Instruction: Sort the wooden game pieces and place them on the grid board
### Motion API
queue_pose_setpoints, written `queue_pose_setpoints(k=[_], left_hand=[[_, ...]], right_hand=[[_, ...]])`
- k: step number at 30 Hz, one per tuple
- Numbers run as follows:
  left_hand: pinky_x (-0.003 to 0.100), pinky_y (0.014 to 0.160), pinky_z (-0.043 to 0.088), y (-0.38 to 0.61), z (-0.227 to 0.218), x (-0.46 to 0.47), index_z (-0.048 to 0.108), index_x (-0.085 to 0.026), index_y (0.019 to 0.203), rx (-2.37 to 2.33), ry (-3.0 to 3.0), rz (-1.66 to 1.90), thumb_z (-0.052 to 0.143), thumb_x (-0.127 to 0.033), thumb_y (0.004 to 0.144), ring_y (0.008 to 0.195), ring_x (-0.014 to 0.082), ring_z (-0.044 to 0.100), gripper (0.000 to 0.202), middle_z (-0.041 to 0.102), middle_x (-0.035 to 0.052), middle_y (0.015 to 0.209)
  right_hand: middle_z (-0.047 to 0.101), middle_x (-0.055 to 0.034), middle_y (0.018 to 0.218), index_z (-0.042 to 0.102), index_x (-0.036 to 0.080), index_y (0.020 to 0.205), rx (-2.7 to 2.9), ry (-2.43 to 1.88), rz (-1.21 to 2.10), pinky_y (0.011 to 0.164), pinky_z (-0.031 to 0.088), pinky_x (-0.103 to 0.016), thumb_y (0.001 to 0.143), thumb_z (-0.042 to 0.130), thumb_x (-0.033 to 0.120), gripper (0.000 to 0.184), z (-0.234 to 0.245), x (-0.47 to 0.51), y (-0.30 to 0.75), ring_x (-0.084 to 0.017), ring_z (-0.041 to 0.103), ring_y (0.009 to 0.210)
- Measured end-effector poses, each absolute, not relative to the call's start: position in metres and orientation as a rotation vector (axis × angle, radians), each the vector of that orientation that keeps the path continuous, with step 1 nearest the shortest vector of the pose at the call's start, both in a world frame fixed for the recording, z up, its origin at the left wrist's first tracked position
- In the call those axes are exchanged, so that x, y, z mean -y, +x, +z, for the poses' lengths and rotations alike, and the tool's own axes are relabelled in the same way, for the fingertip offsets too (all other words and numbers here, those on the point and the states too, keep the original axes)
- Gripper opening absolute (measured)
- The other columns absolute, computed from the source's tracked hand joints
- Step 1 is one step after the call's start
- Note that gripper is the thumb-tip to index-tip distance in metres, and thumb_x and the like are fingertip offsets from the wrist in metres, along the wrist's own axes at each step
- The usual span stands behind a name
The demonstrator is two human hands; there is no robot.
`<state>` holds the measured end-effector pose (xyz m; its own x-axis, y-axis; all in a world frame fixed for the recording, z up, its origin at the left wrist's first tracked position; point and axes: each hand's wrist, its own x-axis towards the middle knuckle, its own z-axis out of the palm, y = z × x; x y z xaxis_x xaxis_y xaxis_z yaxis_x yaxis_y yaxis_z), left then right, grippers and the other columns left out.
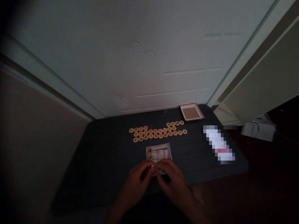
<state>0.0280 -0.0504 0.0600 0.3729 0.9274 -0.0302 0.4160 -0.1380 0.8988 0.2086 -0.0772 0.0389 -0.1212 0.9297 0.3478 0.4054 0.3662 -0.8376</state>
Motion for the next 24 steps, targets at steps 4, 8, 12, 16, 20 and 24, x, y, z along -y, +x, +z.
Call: queue_pose_setpoints(k=[4, 8, 12, 16, 20, 24], left_hand=[[0.032, 0.093, 0.053, 0.029, 0.065, 0.052, 0.068, -0.025, 0.111, -1.147, 1.757, 0.686, 0.046, -0.028, 0.103, 0.1, 0.0184, 0.067, 0.023, 0.072, 0.0045, 0.108], [0.037, 0.1, 0.053, 0.028, 0.066, 0.054, 0.066, -0.027, 0.122, -1.144, 1.813, 0.653, 0.045, -0.027, 0.103, 0.108, 0.02, 0.066, 0.028, 0.071, 0.0061, 0.118], [0.034, 0.093, 0.056, 0.023, 0.061, 0.052, 0.064, -0.027, 0.127, -1.217, 1.867, 0.654, 0.051, -0.029, 0.101, 0.095, 0.0176, 0.068, 0.028, 0.069, 0.0061, 0.118], [0.028, 0.076, 0.058, 0.008, 0.05, 0.05, 0.066, -0.028, 0.122, -1.321, 1.976, 0.703, 0.059, -0.031, 0.097, 0.075, 0.0127, 0.064, 0.027, 0.067, 0.0046, 0.111], [0.031, 0.078, 0.06, -0.007, 0.033, 0.053, 0.067, -0.029, 0.122, -1.368, 2.115, 0.705, 0.069, -0.035, 0.089, 0.081, 0.0154, 0.067, 0.033, 0.066, 0.005, 0.113], [0.036, 0.083, 0.06, -0.013, 0.017, 0.059, 0.068, -0.028, 0.119, -1.333, 2.225, 0.669, 0.071, -0.037, 0.089, 0.091, 0.0197, 0.069, 0.032, 0.066, 0.0059, 0.112]], right_hand=[[0.071, -0.0058, 0.11, 0.067, 0.029, 0.118, 1.699, -1.218, 0.718, 0.091, 0.06, -0.037, 0.093, 0.063, 0.02, 0.027, 0.04, 0.076, 0.21, -0.022, 0.069, 0.103], [0.071, -0.0053, 0.107, 0.068, 0.03, 0.118, 1.698, -1.218, 0.719, 0.089, 0.06, -0.036, 0.094, 0.061, 0.02, 0.027, 0.041, 0.075, 0.211, -0.021, 0.069, 0.099], [0.068, -0.0053, 0.103, 0.069, 0.029, 0.119, 1.685, -1.284, 0.729, 0.083, 0.059, -0.033, 0.096, 0.059, 0.023, 0.025, 0.037, 0.071, 0.218, -0.02, 0.068, 0.093], [0.066, -0.0069, 0.105, 0.068, 0.029, 0.122, 1.579, -1.451, 0.691, 0.084, 0.058, -0.035, 0.098, 0.057, 0.032, 0.027, 0.029, 0.058, 0.239, -0.021, 0.067, 0.097], [0.068, -0.0076, 0.11, 0.071, 0.027, 0.118, 1.438, -1.538, 0.675, 0.083, 0.059, -0.035, 0.097, 0.058, 0.042, 0.028, 0.016, 0.044, 0.259, -0.022, 0.068, 0.098], [0.07, -0.0081, 0.11, 0.071, 0.024, 0.113, 1.334, -1.557, 0.709, 0.08, 0.06, -0.034, 0.095, 0.061, 0.049, 0.032, 0.007, 0.039, 0.264, -0.021, 0.07, 0.094]])
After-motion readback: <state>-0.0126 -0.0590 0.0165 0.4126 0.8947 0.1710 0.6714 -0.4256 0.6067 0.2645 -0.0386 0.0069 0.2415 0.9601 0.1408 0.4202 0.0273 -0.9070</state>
